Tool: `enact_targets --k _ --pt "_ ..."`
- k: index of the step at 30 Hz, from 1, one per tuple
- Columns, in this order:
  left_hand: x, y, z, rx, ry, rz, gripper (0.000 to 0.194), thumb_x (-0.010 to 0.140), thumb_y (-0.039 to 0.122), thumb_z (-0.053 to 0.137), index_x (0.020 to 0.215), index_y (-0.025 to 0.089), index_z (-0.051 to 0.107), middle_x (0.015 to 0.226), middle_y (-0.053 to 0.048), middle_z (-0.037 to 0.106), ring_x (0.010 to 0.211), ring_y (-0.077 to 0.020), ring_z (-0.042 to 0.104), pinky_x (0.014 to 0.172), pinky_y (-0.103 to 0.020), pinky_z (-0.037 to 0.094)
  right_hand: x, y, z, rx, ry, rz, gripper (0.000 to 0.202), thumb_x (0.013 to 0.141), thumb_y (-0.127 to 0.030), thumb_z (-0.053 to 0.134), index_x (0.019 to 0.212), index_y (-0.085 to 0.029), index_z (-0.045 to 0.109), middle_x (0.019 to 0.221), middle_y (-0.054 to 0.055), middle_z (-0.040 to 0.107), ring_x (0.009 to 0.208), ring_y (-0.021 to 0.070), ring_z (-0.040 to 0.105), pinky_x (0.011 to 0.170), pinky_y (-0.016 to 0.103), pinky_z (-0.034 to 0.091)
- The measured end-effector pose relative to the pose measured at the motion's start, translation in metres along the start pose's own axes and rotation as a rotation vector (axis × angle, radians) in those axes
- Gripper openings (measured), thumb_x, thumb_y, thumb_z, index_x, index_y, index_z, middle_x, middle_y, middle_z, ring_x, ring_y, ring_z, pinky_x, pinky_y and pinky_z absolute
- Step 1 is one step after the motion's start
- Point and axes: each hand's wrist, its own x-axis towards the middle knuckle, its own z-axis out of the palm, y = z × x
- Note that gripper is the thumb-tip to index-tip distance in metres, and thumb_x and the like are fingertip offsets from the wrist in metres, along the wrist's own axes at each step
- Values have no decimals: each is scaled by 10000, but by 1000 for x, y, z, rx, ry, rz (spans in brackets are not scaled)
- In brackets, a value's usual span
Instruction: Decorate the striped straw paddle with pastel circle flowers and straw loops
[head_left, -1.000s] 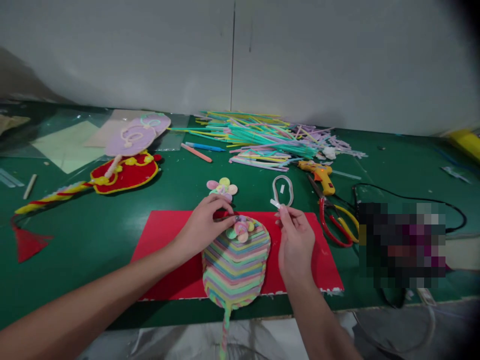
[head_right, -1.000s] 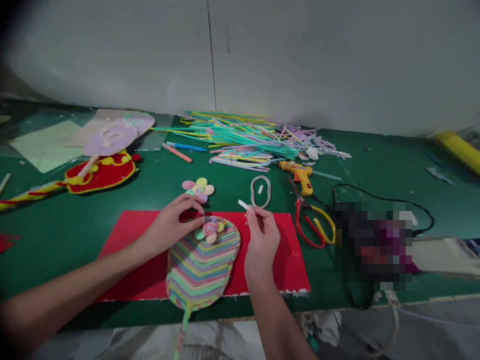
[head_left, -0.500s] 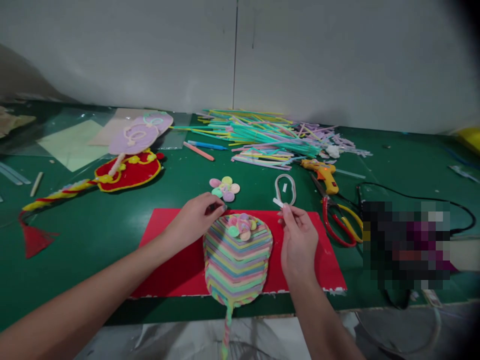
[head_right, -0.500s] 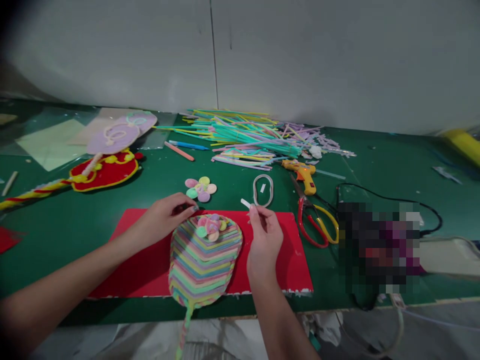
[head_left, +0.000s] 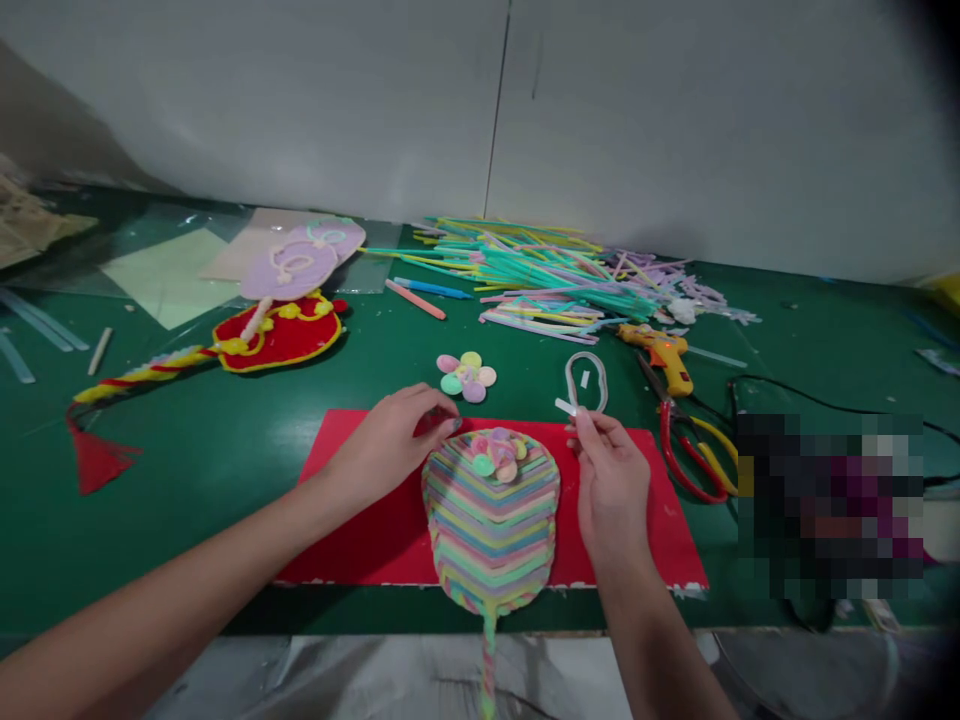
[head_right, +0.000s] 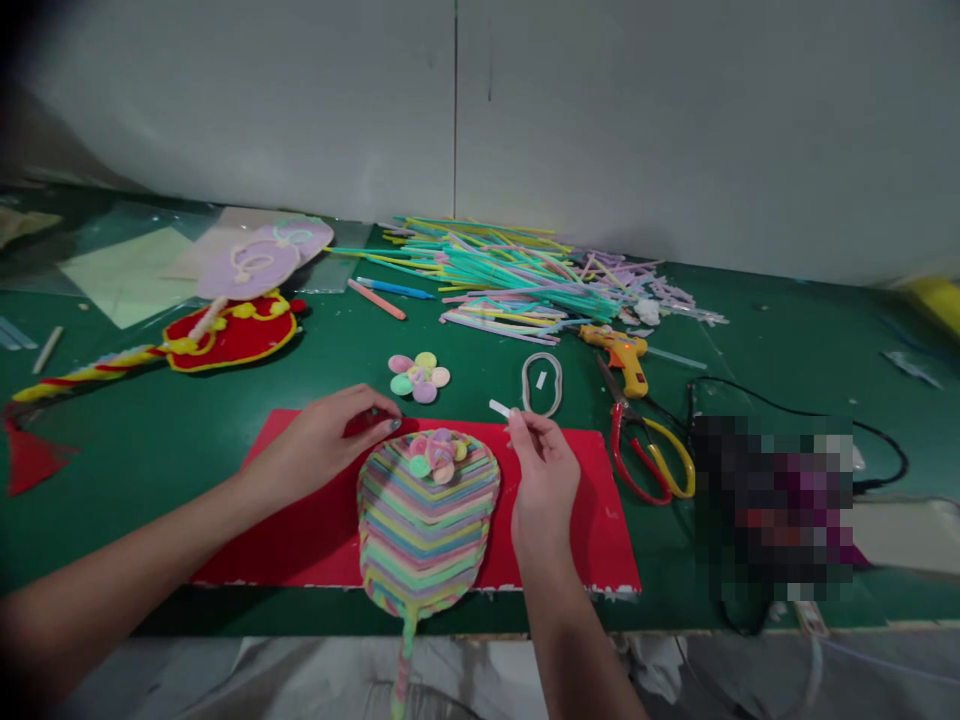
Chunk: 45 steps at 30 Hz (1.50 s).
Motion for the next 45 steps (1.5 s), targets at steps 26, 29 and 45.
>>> enact_targets --k 26,29,45 --pt "-13 -21 -3 -265 -244 207 582 728 329 614 1272 277 414 1328 -67 419 1232 -226 359 1023 -400 305 -3 -2 6 -38 -71 3 277 596 -371 721 755 -163 630 690 -6 578 626 100 502 585 234 401" --pt "-11 -25 -7 -244 -211 198 469 756 333 583 1213 277 487 1300 -60 445 1207 -217 395 1010 -372 329 -1 -2 6 -13 -59 8 266 595 -364 721 743 -164 626 664 -19 568 593 85 492 585 231 400" --pt "-10 -18 -4 -306 -50 56 248 871 319 382 937 213 596 1144 -70 549 1077 -182 503 932 -354 404 -2 0 9 -104 -128 14 292 648 -413 676 789 -166 611 563 -34 530 554 105 485 561 241 388"
